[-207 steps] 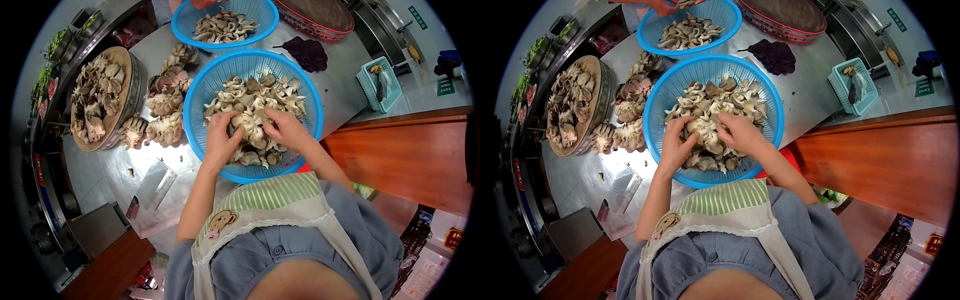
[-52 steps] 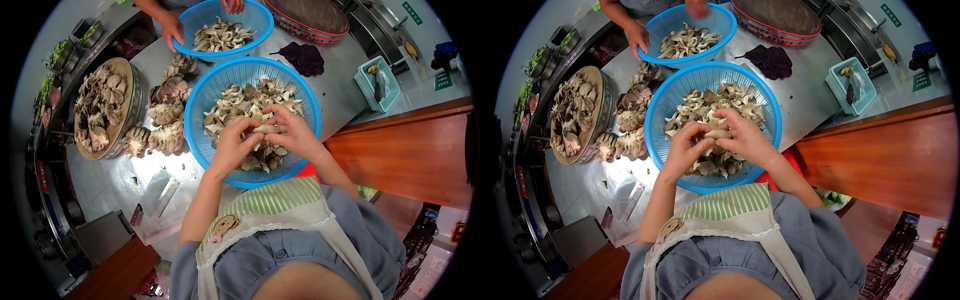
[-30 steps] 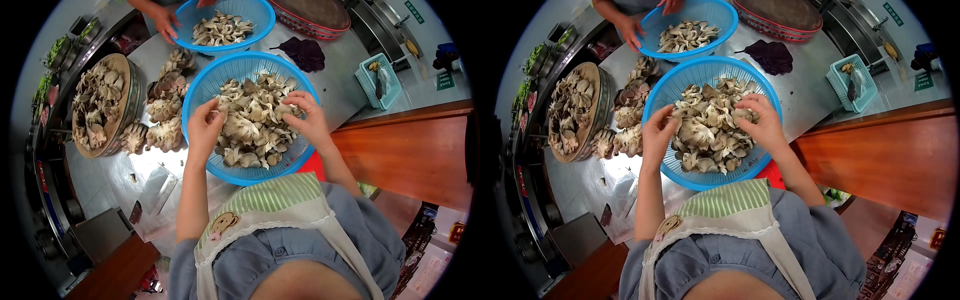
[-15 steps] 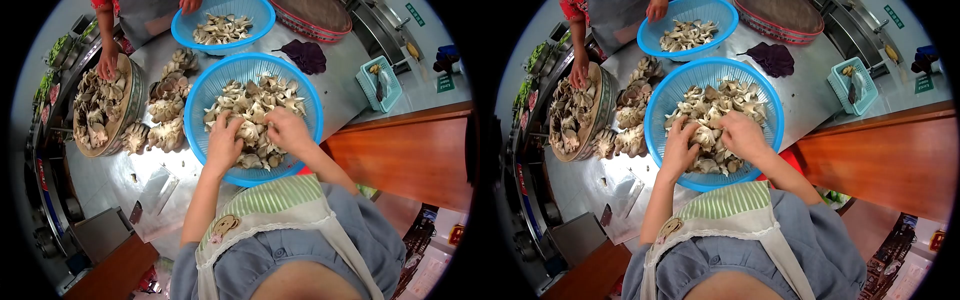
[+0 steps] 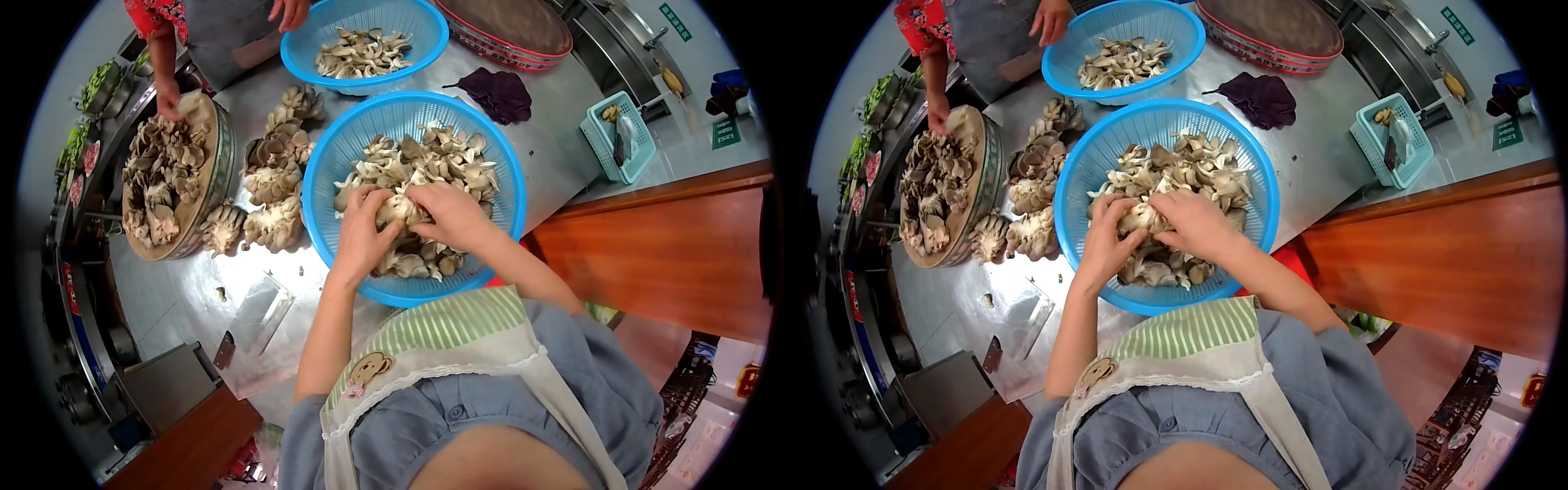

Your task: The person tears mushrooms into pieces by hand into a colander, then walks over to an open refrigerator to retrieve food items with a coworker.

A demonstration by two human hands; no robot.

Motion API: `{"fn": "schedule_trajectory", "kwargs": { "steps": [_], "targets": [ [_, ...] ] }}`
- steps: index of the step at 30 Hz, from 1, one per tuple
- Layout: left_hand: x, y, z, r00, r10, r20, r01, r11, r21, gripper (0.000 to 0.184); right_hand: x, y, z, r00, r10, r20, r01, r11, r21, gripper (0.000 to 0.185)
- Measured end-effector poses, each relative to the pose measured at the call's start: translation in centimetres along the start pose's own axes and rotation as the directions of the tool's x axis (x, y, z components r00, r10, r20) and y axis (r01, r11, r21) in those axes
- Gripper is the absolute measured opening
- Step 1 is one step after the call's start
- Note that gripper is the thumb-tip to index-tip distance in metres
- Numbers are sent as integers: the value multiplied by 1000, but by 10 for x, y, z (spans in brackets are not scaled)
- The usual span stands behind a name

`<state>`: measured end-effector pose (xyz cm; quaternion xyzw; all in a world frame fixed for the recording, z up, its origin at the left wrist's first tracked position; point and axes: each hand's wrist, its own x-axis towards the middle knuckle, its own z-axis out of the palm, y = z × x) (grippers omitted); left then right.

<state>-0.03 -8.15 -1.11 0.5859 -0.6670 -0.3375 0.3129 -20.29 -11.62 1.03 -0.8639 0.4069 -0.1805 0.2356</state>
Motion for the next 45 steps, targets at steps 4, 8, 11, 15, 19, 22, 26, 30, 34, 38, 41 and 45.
{"fn": "schedule_trajectory", "kwargs": {
  "steps": [4,8,11,15,19,22,26,30,34,38,41,45],
  "targets": [
    [0,-3,8,997,71,13,-70,997,-40,51,-1,9,8,1000,-27,-7,27,998,62,44],
    [-1,-6,6,993,115,10,-115,993,10,51,-4,10,19,991,-21,-135,28,999,47,33],
    [-3,-9,-3,989,125,80,-127,991,30,51,-4,6,0,980,185,-66,-161,949,271,32],
    [-9,-8,0,992,121,42,-118,990,-76,49,-4,26,-12,909,408,80,-349,643,682,28],
    [-11,26,-8,984,152,-97,-132,974,187,48,-7,23,-18,909,404,104,-300,460,836,25],
    [-6,29,-5,962,248,-113,-227,958,172,40,-8,-1,-16,914,387,122,-290,412,864,27],
    [-9,30,0,991,-52,122,104,875,-472,22,-9,-2,-16,944,320,76,-240,512,825,25],
    [-13,15,0,991,-61,123,132,669,-732,18,-11,12,-18,930,345,-128,-219,799,560,24],
    [-13,17,-3,990,-118,73,134,688,-713,23,-9,11,-17,909,403,-104,-143,536,832,22],
    [-4,15,2,996,-47,-74,-12,764,-646,32,-3,9,-20,924,352,-147,-77,551,831,23],
    [-3,41,-1,989,-37,-146,-61,791,-609,32,-1,0,-20,930,341,-134,-59,501,864,21],
    [-1,38,0,997,-78,-19,63,905,-420,27,-5,-12,-14,941,335,-54,-168,598,784,22]
  ]
}}
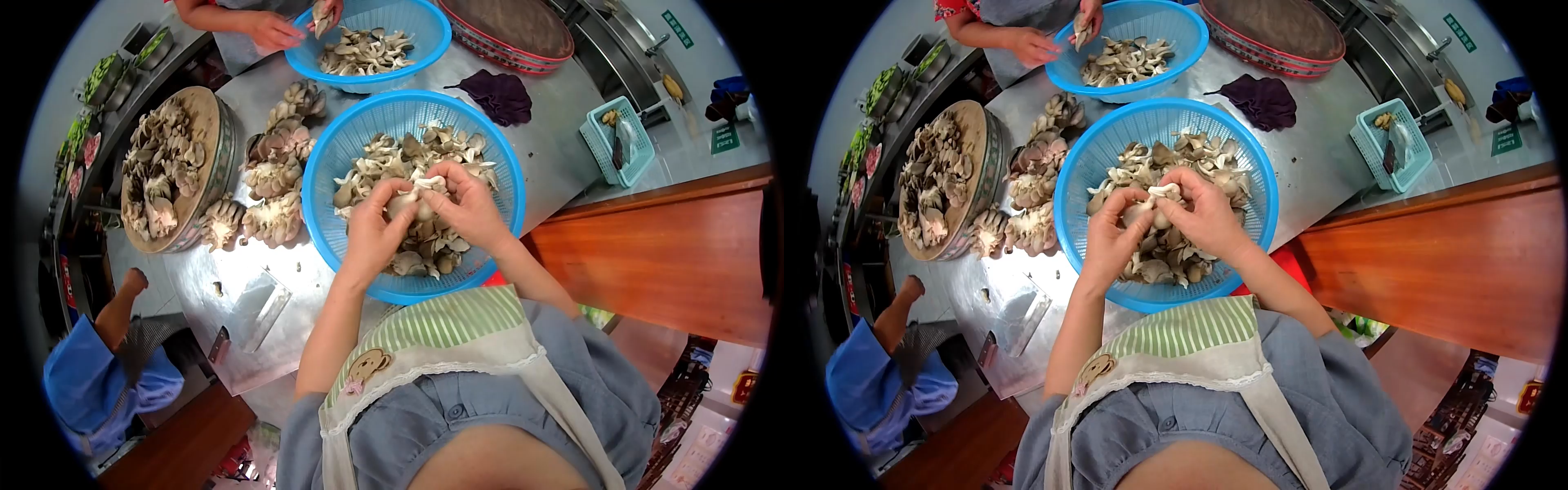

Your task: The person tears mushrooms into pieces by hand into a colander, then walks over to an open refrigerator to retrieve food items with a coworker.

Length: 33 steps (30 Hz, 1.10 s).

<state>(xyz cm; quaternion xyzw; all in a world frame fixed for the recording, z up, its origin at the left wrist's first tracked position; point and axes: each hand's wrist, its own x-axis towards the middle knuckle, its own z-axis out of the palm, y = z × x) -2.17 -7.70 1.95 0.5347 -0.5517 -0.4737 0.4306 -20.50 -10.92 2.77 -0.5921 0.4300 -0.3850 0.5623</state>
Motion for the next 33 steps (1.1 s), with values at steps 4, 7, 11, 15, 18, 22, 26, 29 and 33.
{"fn": "schedule_trajectory", "kwargs": {
  "steps": [4,7,11,15,18,22,26,29,33],
  "targets": [
    [13,-20,-17,990,114,-77,-102,984,145,29,3,-4,-12,998,-51,26,53,997,-61,19],
    [17,-12,-20,924,371,-93,-329,895,300,26,8,3,-20,998,-43,-53,35,989,-145,18],
    [12,2,-1,893,434,-115,-378,865,331,27,6,3,-4,998,-36,-43,40,994,106,18],
    [9,-5,-4,932,362,-4,-334,864,377,24,1,2,-3,999,-39,-14,37,987,-154,26],
    [8,-12,-20,932,363,12,-320,803,504,28,2,-8,-17,998,1,-60,-29,883,-468,32],
    [-1,-12,-32,933,344,-105,-250,831,497,45,10,-5,-21,836,-548,25,329,465,-822,34],
    [-10,-18,-37,986,61,-156,22,876,482,47,8,-3,4,986,-43,161,135,770,-624,40],
    [-10,-20,-37,987,-124,-100,158,846,510,40,1,-4,41,960,-70,272,256,620,-742,45],
    [-16,-33,-38,992,47,-119,22,854,520,34,4,15,58,981,12,195,149,599,-787,48]
  ]
}}
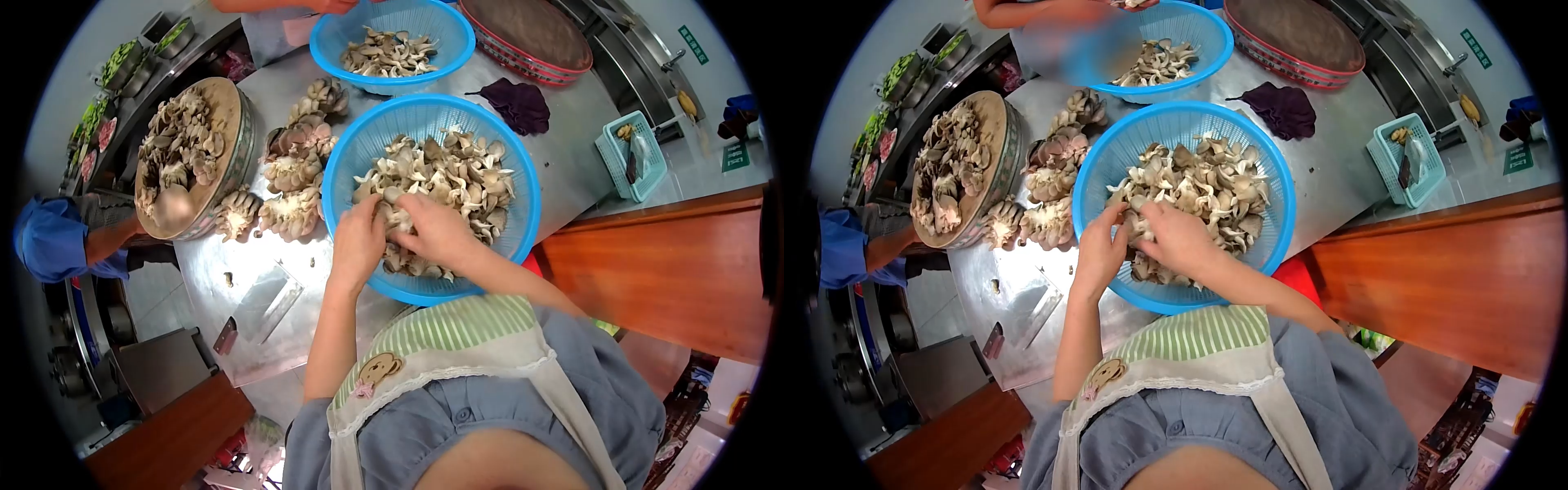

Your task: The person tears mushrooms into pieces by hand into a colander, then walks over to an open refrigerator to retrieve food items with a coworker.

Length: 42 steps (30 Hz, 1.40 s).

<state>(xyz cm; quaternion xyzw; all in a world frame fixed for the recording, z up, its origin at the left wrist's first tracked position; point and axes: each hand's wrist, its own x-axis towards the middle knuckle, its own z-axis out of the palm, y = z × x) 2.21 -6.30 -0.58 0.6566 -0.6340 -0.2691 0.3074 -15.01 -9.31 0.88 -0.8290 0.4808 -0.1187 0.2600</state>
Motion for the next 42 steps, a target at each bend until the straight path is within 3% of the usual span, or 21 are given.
{"fn": "schedule_trajectory", "kwargs": {
  "steps": [2,3,4,5,6,8,9,10,11,12,14,15,20,22,26,28,32,36,39,40,42],
  "targets": [
    [-5,-2,-2,999,-49,7,50,983,-176,38,3,21,0,997,-76,-35,83,949,304,50],
    [-8,-4,-1,999,-50,5,50,983,-175,38,2,16,-17,993,39,116,-81,916,393,48],
    [-8,-5,0,997,-49,-61,24,934,-356,41,0,22,-17,993,37,112,-78,917,391,48],
    [-6,-5,1,990,-56,-128,-19,853,-521,44,-1,30,-15,997,18,72,-61,743,666,47],
    [-6,5,-2,990,-51,-130,-25,853,-522,44,-4,36,-15,999,14,30,-33,489,872,46],
    [-9,31,-10,991,-131,13,92,616,-782,51,-8,36,-25,998,33,56,-65,433,899,45],
    [-7,24,-11,954,-153,258,300,495,-816,58,-8,36,-28,996,-29,89,-73,341,937,46],
    [-7,24,-6,954,-147,260,298,499,-814,58,-10,35,-30,989,-93,115,-90,244,966,47],
    [-9,26,2,943,-148,299,333,377,-865,56,-12,36,-30,990,-88,110,-86,241,967,47],
    [-10,27,8,930,-144,338,364,247,-898,54,-14,37,-31,996,-71,56,-20,433,901,49],
    [-10,28,13,935,-162,315,350,280,-894,52,-18,39,-34,996,-67,-51,84,759,646,53],
    [-10,32,12,926,-182,330,371,284,-884,49,-20,40,-36,998,-63,-12,56,770,635,57],
    [-11,33,20,943,-189,274,325,351,-878,48,-26,33,-33,991,-130,2,85,653,752,62],
    [-14,34,25,975,-180,130,198,449,-871,39,-26,32,-29,999,-47,28,2,541,841,62],
    [-17,36,30,983,-134,124,173,477,-862,35,-23,38,-21,997,49,52,-71,586,807,62],
    [-19,34,30,988,-131,85,139,483,-864,33,-25,39,-19,999,-1,44,-39,406,913,51],
    [-20,29,31,975,-181,128,202,487,-850,34,-28,46,-26,997,43,70,-82,497,864,36],
    [-21,35,22,968,-212,135,218,438,-872,34,-30,56,-32,977,198,79,-151,382,912,27],
    [-23,33,18,980,-90,177,196,583,-788,41,-29,73,-38,952,306,6,-100,295,950,27],
    [-24,29,19,981,-31,193,153,736,-659,45,-29,75,-41,952,306,5,-100,295,950,27],
    [-26,23,24,975,26,219,90,859,-504,49,-29,75,-47,945,272,-184,63,398,915,27]
  ]
}}
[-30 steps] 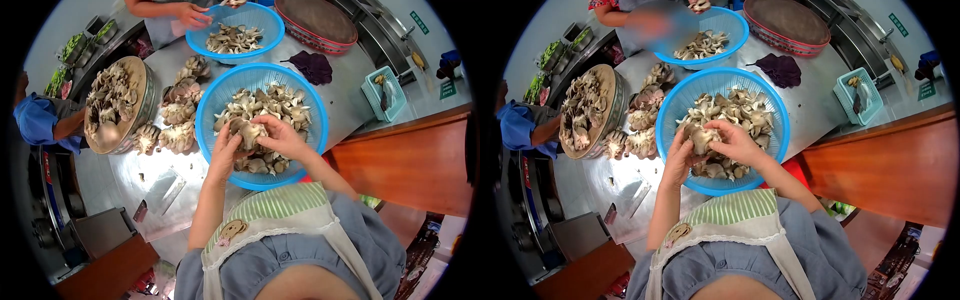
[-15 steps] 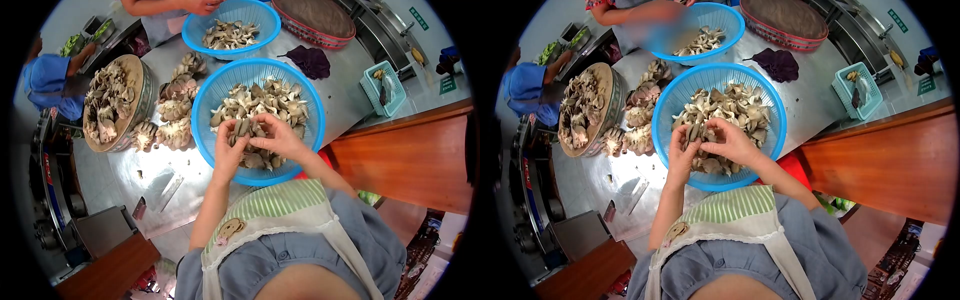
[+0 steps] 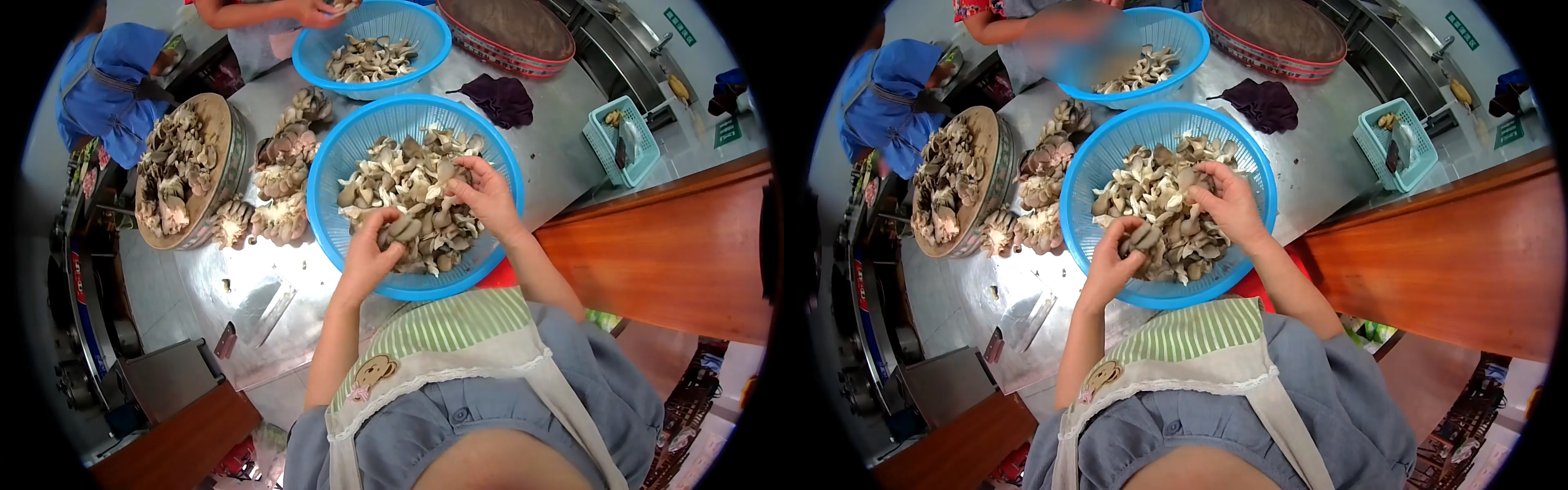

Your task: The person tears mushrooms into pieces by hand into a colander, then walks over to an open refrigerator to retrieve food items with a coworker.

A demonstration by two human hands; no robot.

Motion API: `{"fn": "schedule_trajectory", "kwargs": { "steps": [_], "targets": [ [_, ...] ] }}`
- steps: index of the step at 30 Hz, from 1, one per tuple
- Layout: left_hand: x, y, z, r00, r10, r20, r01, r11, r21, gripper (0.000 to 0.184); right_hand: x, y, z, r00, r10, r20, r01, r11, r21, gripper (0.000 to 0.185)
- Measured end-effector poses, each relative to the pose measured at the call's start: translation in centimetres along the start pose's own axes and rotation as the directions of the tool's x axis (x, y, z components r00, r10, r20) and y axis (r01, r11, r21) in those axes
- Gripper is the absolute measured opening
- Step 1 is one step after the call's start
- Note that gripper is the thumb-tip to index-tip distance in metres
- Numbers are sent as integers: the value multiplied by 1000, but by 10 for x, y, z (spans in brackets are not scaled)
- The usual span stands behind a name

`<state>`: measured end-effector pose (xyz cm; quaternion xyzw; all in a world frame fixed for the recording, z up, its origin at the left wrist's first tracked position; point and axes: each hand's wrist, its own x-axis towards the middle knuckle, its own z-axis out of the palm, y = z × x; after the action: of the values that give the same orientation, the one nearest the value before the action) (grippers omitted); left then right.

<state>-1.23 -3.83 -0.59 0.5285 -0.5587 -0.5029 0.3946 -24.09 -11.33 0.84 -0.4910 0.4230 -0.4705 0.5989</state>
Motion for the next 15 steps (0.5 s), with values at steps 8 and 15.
{"fn": "schedule_trajectory", "kwargs": {
  "steps": [8,15],
  "targets": [
    [7,32,6,999,14,52,-4,983,-182,64,-7,-35,18,932,-140,333,304,804,-511,31],
    [8,28,1,986,-86,146,116,970,-211,51,-3,-26,16,919,30,394,121,928,-353,31]
  ]
}}
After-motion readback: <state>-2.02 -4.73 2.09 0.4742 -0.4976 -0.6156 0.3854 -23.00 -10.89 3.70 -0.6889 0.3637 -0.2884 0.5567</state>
